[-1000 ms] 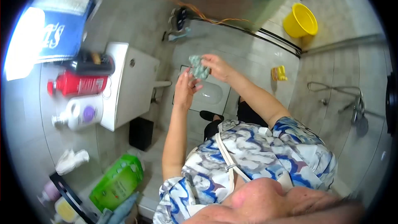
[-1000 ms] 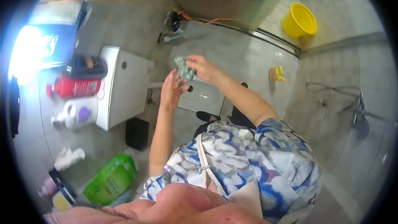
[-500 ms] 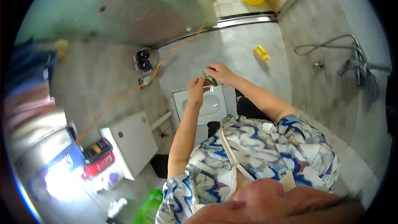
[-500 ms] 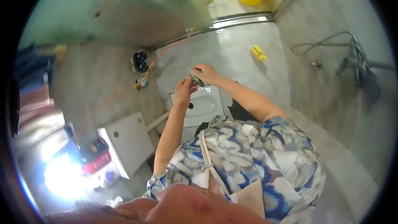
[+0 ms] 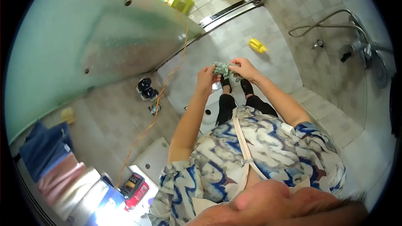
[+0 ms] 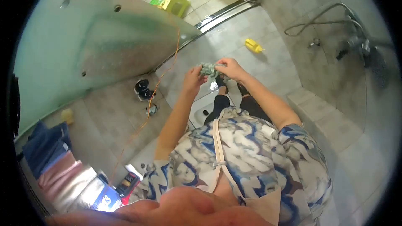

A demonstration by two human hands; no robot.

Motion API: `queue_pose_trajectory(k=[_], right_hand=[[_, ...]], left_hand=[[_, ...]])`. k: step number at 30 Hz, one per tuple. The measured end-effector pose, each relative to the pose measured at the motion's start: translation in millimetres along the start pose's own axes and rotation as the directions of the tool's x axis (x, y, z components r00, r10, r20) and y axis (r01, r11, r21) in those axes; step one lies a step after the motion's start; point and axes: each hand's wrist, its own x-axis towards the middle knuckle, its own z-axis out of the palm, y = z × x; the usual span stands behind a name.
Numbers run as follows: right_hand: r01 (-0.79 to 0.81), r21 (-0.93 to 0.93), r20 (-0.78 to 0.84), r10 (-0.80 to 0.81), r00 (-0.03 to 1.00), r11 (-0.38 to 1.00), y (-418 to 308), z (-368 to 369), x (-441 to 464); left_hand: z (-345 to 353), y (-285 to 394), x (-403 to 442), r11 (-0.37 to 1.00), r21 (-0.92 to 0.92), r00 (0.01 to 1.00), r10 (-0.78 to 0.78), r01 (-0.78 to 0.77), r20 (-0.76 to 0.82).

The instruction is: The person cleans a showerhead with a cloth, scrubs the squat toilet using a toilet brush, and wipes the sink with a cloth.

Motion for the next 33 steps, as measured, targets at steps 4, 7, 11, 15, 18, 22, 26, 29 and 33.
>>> queue_pose_trajectory(k=[4, 7, 11, 15, 18, 22, 26, 29, 33], right_hand=[[0.006, -0.022, -0.133, -0.008, 0.991, 1.0, -5, -16, -9], [0.041, 0.037, 0.027, -0.042, 0.999, 0.998, 9, -12, 27], [0.09, -0.028, 0.083, -0.087, 0.993, 0.996, 39, -2, 39], [-0.001, 0.069, -0.049, 0.005, 0.999, 0.998, 27, 2, 54], [-0.002, 0.102, -0.036, 0.005, 0.999, 0.995, 14, 10, 55], [0.089, 0.054, 0.058, -0.092, 0.994, 0.995, 7, 4, 74], [0.222, -0.167, -0.228, -0.256, 0.939, 0.961, 26, -23, 115], [-0.311, 0.125, -0.25, 0.333, 0.909, 0.942, 18, -55, 131], [-0.406, 0.309, -0.311, 0.495, 0.811, 0.86, 62, -103, 171]], left_hand=[[11, -14, 41, 0.993, 0.094, 0.989, 0.061, -0.074, 0.133], [3, -6, 62, 0.995, 0.051, 0.996, 0.09, -0.091, 0.013], [-22, -12, 73, 0.997, 0.072, 0.999, 0.006, -0.003, -0.036], [-12, 0, 77, 0.992, -0.095, 0.993, -0.071, 0.08, 0.092], [15, 23, 52, 0.984, -0.032, 0.976, -0.168, 0.174, 0.138], [9, 7, 75, 0.979, -0.198, 0.998, -0.052, 0.055, 0.023], [1, 30, 79, 0.973, -0.232, 0.987, -0.022, -0.015, -0.159], [3, 42, 84, 0.982, -0.181, 0.98, -0.092, 0.059, -0.177], [27, 33, 84, 0.956, -0.243, 0.926, -0.233, 0.162, -0.299]])
